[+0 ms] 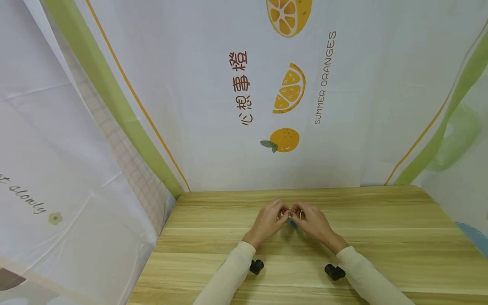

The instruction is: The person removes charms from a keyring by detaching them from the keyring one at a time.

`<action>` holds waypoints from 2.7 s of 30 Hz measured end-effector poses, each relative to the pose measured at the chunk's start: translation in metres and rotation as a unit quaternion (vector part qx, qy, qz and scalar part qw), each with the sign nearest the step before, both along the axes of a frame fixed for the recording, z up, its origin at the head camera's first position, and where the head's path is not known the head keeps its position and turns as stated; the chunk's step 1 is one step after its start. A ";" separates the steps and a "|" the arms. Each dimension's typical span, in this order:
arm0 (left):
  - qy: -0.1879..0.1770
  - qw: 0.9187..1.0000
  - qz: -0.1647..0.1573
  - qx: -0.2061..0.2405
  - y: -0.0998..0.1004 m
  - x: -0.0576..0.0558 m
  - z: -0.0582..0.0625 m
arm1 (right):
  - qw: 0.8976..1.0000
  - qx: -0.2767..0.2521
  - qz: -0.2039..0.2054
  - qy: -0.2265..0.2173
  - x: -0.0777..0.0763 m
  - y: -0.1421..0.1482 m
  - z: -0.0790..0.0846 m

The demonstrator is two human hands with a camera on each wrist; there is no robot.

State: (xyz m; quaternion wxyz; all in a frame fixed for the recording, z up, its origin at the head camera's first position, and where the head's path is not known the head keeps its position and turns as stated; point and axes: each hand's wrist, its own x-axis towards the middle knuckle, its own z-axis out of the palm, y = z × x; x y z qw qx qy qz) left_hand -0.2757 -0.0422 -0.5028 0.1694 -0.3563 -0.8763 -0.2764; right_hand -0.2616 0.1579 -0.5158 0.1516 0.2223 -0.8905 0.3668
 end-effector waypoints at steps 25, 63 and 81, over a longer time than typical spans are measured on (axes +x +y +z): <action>0.008 1.000 0.022 -0.006 -0.005 -0.003 0.003 | 1.000 -0.015 0.017 -0.006 0.001 0.000 0.003; -0.004 1.000 0.020 -0.013 -0.003 -0.001 0.006 | 0.999 -0.028 0.014 0.027 -0.001 -0.006 0.002; 0.000 1.000 0.027 0.016 -0.007 -0.002 0.006 | 1.000 -0.018 -0.006 0.005 -0.002 -0.005 0.003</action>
